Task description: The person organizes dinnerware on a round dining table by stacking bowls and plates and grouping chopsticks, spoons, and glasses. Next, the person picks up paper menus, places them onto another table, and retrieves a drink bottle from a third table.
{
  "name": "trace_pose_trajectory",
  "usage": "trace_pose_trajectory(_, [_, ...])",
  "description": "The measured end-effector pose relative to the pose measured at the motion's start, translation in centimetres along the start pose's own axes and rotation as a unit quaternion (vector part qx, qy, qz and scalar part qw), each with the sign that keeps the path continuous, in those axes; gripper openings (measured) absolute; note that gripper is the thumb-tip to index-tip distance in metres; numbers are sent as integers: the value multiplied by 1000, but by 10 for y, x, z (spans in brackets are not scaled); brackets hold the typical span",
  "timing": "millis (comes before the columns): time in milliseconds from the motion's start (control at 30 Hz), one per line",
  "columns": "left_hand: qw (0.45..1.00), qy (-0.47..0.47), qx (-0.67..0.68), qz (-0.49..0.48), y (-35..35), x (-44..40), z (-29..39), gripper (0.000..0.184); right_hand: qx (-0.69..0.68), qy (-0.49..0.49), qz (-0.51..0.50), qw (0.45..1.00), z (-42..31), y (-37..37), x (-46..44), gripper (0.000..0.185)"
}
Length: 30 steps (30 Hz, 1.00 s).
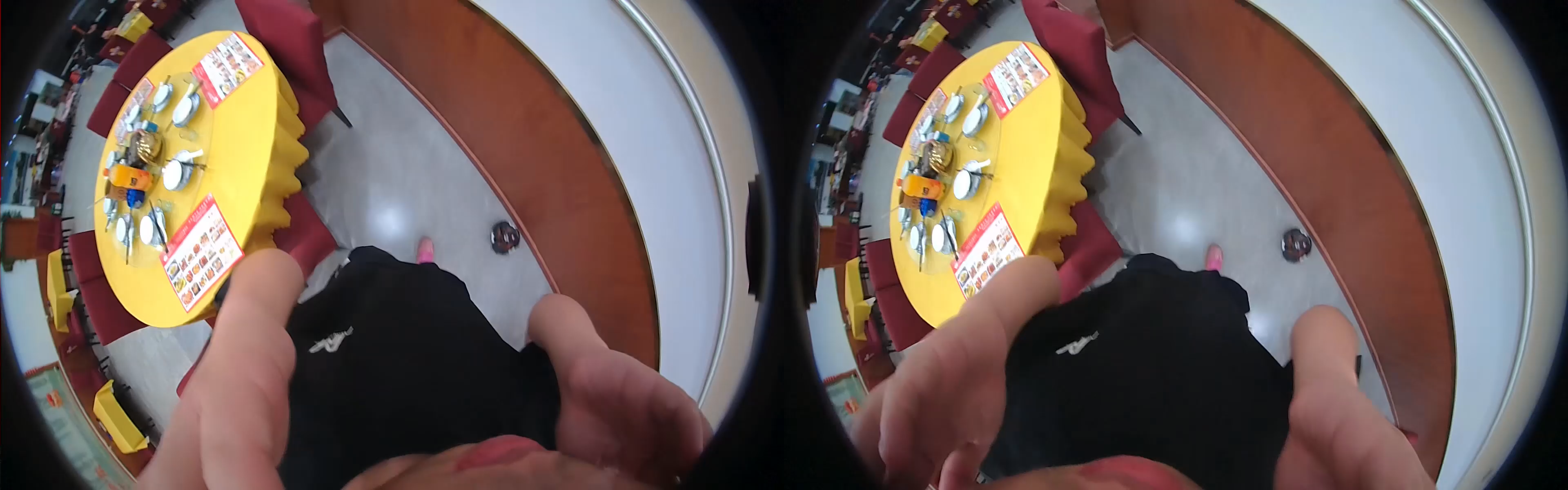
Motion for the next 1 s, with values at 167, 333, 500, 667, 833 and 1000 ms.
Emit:
trace_pose_trajectory(167, [987,43,-148,54,-39,-32,-86,38,-188,103,90,973,141,-1,38,14])
trace_pose_trajectory(333, [945,108,-284,123,-114,-44,-163,32,-370,199,147,896,287,41,102,15])
trace_pose_trajectory(500, [886,170,-393,179,-229,-77,-242,29,-480,205,137,842,420,85,148,16])
trace_pose_trajectory(667, [826,221,-469,222,-336,-105,-275,29,-204,36,68,976,546,169,189,31])
trace_pose_trajectory(833, [725,246,-614,193,-436,-158,-331,37,-267,174,-19,948,719,244,222,21])
trace_pose_trajectory(1000, [681,237,-668,182,-537,-150,-362,38,-319,204,-31,925,824,360,309,22])
Point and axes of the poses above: each hand's wrist, its own x-axis away from the middle knuckle, its own y-axis out of the palm, z = x × y, the point moved 7 cm from there along -x, towards the middle knuckle, and after that the axes turned 1 degree about x, right-handed, at the moved point
